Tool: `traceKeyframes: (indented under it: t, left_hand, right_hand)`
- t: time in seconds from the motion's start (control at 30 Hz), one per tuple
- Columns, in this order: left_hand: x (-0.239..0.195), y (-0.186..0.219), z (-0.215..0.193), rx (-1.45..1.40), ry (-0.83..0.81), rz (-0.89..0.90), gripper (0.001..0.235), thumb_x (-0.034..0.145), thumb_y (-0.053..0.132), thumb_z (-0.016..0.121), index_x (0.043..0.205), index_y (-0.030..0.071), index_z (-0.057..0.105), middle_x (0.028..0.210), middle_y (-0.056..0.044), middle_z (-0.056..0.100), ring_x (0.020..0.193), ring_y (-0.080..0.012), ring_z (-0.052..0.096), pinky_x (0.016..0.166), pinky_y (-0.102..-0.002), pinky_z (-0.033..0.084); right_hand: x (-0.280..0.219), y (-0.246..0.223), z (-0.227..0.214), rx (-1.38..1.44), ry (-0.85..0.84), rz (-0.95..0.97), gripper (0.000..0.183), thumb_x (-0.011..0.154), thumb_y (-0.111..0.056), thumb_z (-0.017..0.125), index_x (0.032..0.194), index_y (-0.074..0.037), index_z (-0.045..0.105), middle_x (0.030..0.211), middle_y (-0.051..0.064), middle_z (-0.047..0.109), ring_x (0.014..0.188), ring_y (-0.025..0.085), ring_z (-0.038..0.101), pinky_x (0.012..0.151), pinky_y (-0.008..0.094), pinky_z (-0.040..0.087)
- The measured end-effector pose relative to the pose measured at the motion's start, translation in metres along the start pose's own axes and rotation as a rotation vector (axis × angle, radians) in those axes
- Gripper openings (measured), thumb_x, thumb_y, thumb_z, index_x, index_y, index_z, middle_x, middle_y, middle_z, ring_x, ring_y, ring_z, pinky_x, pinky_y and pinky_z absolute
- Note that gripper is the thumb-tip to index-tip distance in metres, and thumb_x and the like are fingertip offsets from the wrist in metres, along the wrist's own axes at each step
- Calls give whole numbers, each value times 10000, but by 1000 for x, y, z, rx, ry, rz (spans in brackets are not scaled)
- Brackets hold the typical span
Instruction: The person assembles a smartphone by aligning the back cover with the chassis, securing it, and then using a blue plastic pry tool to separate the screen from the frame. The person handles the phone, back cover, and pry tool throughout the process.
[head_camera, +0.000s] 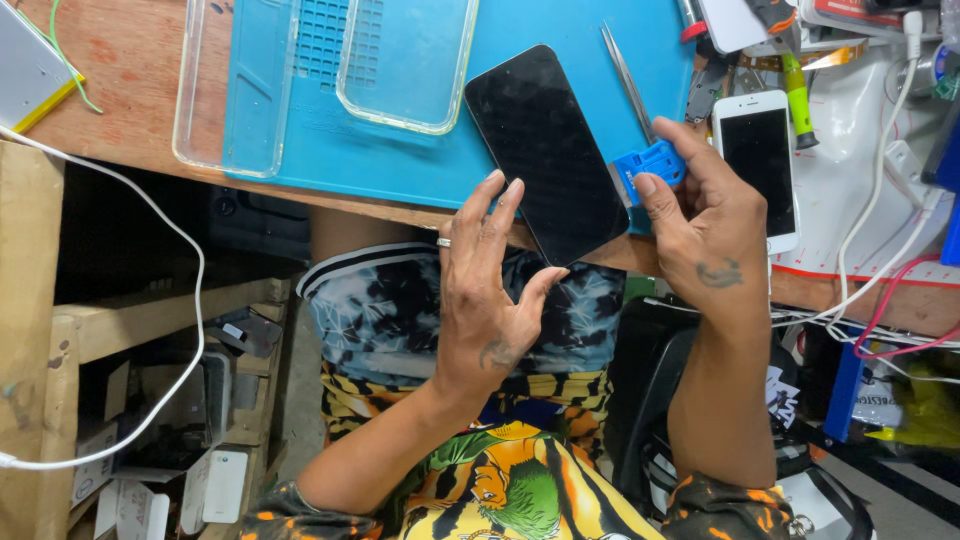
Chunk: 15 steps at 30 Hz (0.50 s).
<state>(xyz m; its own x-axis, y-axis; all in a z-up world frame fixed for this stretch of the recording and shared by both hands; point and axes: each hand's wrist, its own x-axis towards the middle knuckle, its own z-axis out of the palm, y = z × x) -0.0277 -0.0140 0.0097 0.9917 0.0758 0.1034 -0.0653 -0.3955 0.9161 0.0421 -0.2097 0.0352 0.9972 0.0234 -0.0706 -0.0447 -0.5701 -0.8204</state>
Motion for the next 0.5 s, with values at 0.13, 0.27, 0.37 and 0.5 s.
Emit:
traceKeyframes:
  t: [0.13,0.27,0.37,0.5]
  left_hand:
    - [0,0,-1,13,-2,4,810,833,109,847,1527,49,433,1570,-164,432,1468,-339,435,1227,-474,372]
    - [0,-2,-1,29,1,26,817,836,109,847,1531,44,423,1568,-164,435,1477,-340,438,1243,-495,343]
    - [-1,-3,-2,2,-7,19,826,839,122,841,1538,43,409,1573,-160,434,1480,-337,439,1245,-480,351]
    - [-1,-3,-4,-14,-12,20,833,843,124,841,1542,37,397,1574,-165,431,1482,-344,437,1253,-480,337]
  right_hand:
    - [5,6,-3,142,-47,27,451,1025,-38,703,1453,34,581,1056,72,721,938,67,664,833,209,545]
    - [4,8,-1,270,-90,7,427,1038,-27,684,1445,38,571,1129,54,717,1000,64,677,877,199,553]
    - [1,7,-1,126,-45,54,426,1037,-50,707,1444,16,601,998,71,693,823,76,602,701,213,492]
    - [0,4,-1,172,5,-2,424,1065,-55,691,1456,31,551,1077,92,707,895,109,679,769,240,572]
